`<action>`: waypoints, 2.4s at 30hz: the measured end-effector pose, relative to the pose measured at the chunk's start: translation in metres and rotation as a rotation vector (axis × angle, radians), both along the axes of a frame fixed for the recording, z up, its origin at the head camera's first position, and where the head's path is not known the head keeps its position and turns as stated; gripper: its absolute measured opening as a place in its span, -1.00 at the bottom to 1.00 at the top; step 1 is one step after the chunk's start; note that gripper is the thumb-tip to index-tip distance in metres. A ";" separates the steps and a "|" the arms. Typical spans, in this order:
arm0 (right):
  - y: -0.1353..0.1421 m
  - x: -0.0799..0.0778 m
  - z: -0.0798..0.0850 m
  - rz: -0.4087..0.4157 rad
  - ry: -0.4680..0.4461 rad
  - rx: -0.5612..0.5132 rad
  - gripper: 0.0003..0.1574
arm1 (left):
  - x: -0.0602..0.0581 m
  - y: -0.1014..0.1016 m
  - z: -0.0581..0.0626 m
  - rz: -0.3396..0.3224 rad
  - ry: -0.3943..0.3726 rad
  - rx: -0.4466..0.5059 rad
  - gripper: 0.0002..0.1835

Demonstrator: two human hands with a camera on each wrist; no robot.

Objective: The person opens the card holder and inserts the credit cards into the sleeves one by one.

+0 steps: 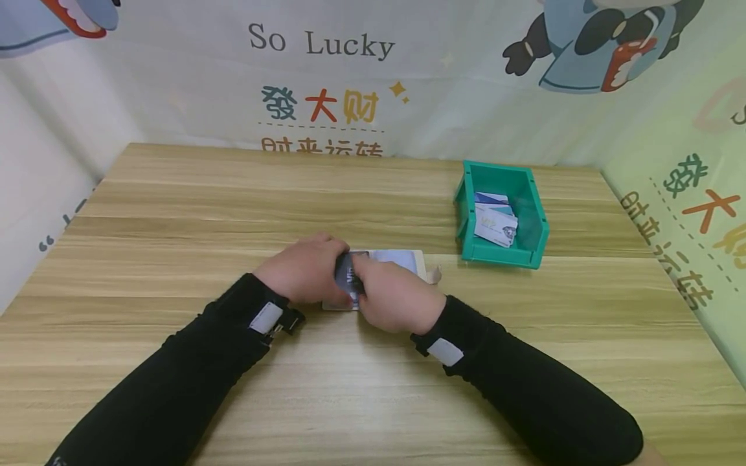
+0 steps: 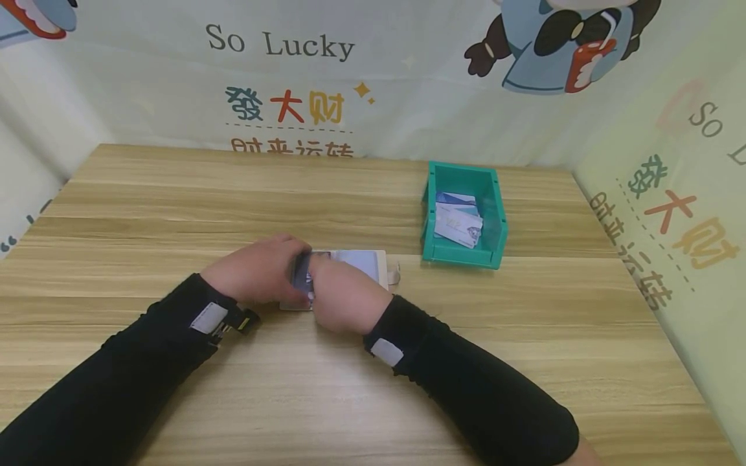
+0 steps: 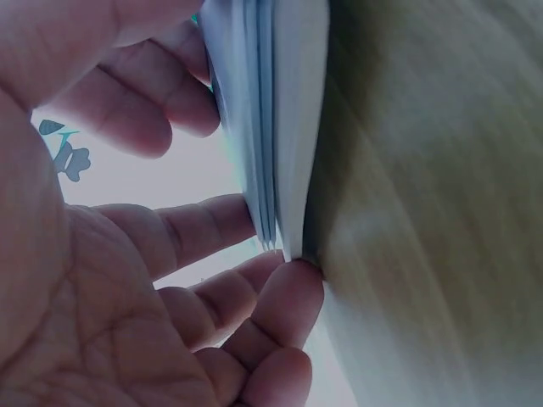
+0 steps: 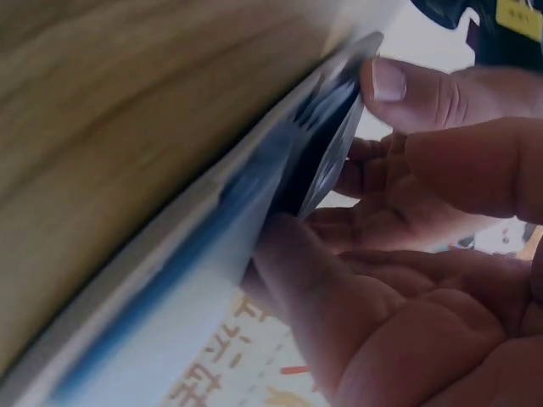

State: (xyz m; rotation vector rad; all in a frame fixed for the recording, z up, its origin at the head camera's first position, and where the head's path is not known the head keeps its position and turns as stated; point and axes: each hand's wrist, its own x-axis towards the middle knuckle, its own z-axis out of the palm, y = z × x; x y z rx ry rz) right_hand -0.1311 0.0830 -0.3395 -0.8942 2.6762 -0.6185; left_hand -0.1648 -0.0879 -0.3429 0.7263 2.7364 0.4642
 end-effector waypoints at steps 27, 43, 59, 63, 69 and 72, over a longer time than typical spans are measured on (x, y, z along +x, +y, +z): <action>0.067 -0.006 -0.001 -0.039 0.208 0.327 -0.71 | 0.000 0.006 -0.005 0.040 -0.038 0.011 -0.11; 0.064 -0.008 -0.002 0.023 0.203 0.335 -0.63 | -0.008 -0.003 -0.005 0.081 -0.109 0.180 -0.30; 0.056 -0.003 -0.010 0.035 0.252 0.352 -0.45 | -0.009 -0.001 0.002 0.196 -0.152 0.456 -0.60; 0.052 0.001 -0.011 0.055 0.280 0.358 -0.46 | -0.007 0.001 0.003 0.184 -0.112 0.458 -0.68; 0.049 0.004 -0.009 0.096 0.270 0.349 -0.47 | -0.003 0.006 0.004 0.151 -0.104 0.478 -0.76; 0.048 0.006 -0.007 0.103 0.253 0.346 -0.46 | -0.001 0.009 0.003 0.117 -0.101 0.499 -0.83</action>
